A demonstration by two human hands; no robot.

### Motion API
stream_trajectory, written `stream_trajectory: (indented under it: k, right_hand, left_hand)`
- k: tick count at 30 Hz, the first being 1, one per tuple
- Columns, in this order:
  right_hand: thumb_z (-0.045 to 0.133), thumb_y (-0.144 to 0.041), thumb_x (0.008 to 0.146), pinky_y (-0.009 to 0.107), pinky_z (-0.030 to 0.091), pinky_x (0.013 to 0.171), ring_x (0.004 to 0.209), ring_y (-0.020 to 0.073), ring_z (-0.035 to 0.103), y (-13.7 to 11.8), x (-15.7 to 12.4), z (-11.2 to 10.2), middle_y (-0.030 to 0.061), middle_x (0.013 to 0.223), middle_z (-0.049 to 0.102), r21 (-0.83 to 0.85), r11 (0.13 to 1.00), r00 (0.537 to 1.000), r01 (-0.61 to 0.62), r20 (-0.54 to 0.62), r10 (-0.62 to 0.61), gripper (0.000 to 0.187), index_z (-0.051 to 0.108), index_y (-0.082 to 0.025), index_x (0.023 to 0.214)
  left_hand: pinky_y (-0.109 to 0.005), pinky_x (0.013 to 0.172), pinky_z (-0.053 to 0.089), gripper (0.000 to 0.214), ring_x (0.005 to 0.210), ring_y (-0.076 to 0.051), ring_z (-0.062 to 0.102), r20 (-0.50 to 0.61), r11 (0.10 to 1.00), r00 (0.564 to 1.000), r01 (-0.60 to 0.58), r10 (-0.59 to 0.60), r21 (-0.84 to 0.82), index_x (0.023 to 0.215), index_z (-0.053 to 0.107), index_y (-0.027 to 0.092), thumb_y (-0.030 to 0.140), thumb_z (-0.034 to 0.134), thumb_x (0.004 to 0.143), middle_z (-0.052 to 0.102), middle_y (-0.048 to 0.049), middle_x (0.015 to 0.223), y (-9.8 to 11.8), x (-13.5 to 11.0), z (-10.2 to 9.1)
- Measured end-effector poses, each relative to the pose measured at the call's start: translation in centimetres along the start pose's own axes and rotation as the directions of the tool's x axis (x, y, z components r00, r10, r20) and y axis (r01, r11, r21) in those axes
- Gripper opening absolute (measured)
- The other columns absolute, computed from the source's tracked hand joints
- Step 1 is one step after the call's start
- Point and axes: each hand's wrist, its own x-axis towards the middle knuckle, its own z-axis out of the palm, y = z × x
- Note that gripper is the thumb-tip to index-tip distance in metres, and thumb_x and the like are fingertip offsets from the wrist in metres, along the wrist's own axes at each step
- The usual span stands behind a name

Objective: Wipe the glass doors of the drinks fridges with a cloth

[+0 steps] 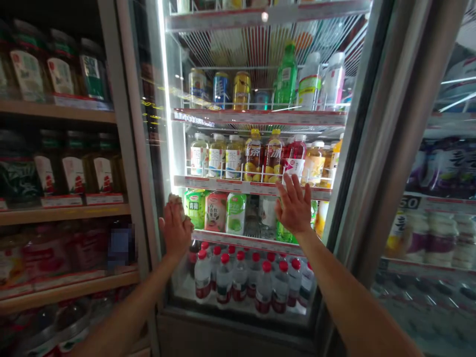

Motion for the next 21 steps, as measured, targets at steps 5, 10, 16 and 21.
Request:
stream_trajectory:
  k: [5, 10, 16, 21]
  right_hand:
    - [0.044, -0.029, 0.085, 0.048, 0.013, 0.112, 0.139, 0.0246, 0.023, 0.0, 0.0, 0.0, 0.0060, 0.150, 0.029, 0.006, 1.000, 1.000, -0.009, -0.004, 0.009, 0.063, 0.024, -0.025, 0.144]
    - [0.043, -0.029, 0.085, 0.048, 0.015, 0.112, 0.139, 0.0246, 0.024, 0.0, 0.0, 0.0, 0.0066, 0.149, 0.032, -0.010, 1.000, 1.000, -0.007, -0.008, 0.007, 0.060, 0.028, -0.024, 0.143]
    - [0.043, -0.029, 0.084, 0.048, 0.013, 0.112, 0.139, 0.0245, 0.023, 0.0, 0.0, 0.0, 0.0067, 0.149, 0.031, 0.008, 1.000, 1.000, -0.009, -0.005, 0.009, 0.061, 0.028, -0.024, 0.143]
    - [0.043, -0.028, 0.084, 0.048, 0.015, 0.112, 0.139, 0.0244, 0.024, 0.1, 0.0, 0.0, 0.0080, 0.148, 0.034, -0.010, 1.000, 1.000, 0.001, -0.017, -0.001, 0.060, 0.028, -0.023, 0.142]
  left_hand:
    - [-0.047, 0.113, 0.018, 0.046, 0.139, -0.023, 0.022, 0.025, 0.947, 0.949, -0.312, 0.315, -0.072, 0.133, 0.043, 0.017, 0.026, 0.043, 0.088, 0.038, -0.0169, 0.143, 3.7, -2.3, 0.6]
    - [-0.050, 0.112, 0.018, 0.049, 0.138, -0.025, 0.026, 0.041, 0.964, 0.963, -0.263, 0.265, -0.042, 0.136, 0.039, 0.016, 0.029, 0.043, 0.088, 0.040, -0.0186, 0.141, 2.6, -2.3, 0.2]
    - [-0.054, 0.109, 0.021, 0.056, 0.139, -0.028, 0.021, -0.030, 0.995, 0.995, 0.095, -0.095, -0.009, 0.141, 0.029, 0.013, 0.032, 0.039, 0.089, 0.030, -0.0211, 0.146, 0.3, -1.1, -0.1]
    - [-0.050, 0.111, 0.020, 0.052, 0.140, -0.025, 0.019, 0.015, 0.976, 0.978, -0.204, 0.206, -0.081, 0.138, 0.035, 0.015, 0.030, 0.041, 0.089, 0.034, -0.0189, 0.145, 3.9, -1.7, 0.8]
